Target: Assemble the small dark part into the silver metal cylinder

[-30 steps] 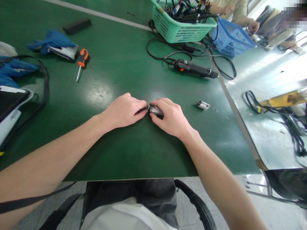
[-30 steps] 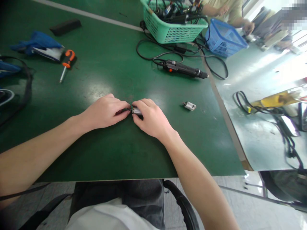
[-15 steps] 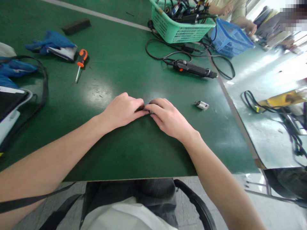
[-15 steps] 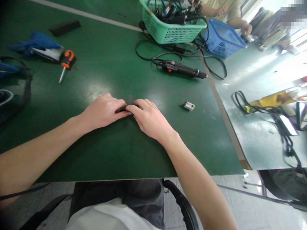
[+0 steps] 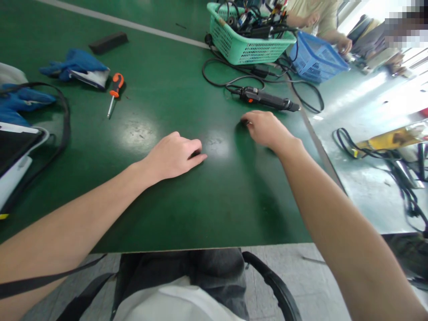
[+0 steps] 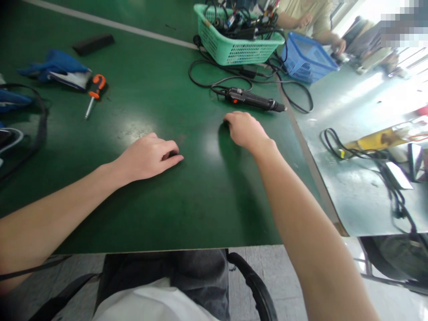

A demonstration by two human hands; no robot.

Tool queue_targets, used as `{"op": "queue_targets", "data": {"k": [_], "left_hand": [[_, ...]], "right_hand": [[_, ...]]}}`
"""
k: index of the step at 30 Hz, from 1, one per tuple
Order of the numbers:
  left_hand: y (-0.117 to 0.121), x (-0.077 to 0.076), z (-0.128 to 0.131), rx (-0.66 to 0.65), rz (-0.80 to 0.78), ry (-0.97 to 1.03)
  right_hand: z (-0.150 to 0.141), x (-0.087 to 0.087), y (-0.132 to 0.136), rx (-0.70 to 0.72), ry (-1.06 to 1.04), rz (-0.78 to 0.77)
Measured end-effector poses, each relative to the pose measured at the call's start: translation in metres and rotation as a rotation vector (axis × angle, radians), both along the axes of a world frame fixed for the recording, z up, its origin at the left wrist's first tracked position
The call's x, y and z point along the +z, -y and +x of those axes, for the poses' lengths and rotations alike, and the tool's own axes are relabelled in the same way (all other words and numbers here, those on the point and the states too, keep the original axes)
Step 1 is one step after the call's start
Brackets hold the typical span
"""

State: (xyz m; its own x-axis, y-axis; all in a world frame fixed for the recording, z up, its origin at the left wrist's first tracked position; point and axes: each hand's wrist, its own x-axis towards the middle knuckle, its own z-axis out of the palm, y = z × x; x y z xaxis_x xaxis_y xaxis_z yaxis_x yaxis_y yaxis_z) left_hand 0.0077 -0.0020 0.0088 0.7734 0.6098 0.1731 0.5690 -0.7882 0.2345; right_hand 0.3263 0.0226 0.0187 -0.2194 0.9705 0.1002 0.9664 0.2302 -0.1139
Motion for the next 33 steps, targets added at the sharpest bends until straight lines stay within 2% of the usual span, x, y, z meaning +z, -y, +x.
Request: {"op": "queue_targets", "data": {"k": [2, 5, 7, 10, 14, 20, 25, 29, 33], "left_hand": [[0.0, -0.001, -0.001, -0.005, 0.012, 0.007], [-0.001, -0.004, -0.001, -0.01, 0.028, 0.007], [-0.001, -0.005, -0.001, -0.01, 0.037, 0.009], [-0.001, -0.007, -0.001, -0.006, 0.052, 0.021], [0.0, -0.007, 0.0, 0.01, 0.069, 0.028], [0.002, -0.008, 0.001, 0.059, 0.09, 0.036], [0.002, -0.008, 0.0, 0.157, 0.112, 0.052], [0.002, -0.007, 0.0, 0.175, 0.116, 0.015], [0.002, -0.007, 0.0, 0.156, 0.125, 0.022]], "right_hand": [[0.036, 0.0, -0.003, -0.132, -0.035, -0.042], [0.077, -0.004, 0.019, -0.296, -0.108, -0.017], [0.09, -0.012, 0.044, -0.354, -0.171, 0.013], [0.086, -0.027, 0.078, -0.354, -0.32, 0.161], [0.045, -0.037, 0.094, -0.286, -0.285, 0.29], [-0.054, -0.04, 0.071, -0.146, -0.218, 0.314], [-0.123, -0.044, 0.054, -0.042, -0.211, 0.243], [-0.149, -0.046, 0.052, -0.033, -0.235, 0.181], [-0.152, -0.04, 0.056, -0.022, -0.258, 0.125]]}}
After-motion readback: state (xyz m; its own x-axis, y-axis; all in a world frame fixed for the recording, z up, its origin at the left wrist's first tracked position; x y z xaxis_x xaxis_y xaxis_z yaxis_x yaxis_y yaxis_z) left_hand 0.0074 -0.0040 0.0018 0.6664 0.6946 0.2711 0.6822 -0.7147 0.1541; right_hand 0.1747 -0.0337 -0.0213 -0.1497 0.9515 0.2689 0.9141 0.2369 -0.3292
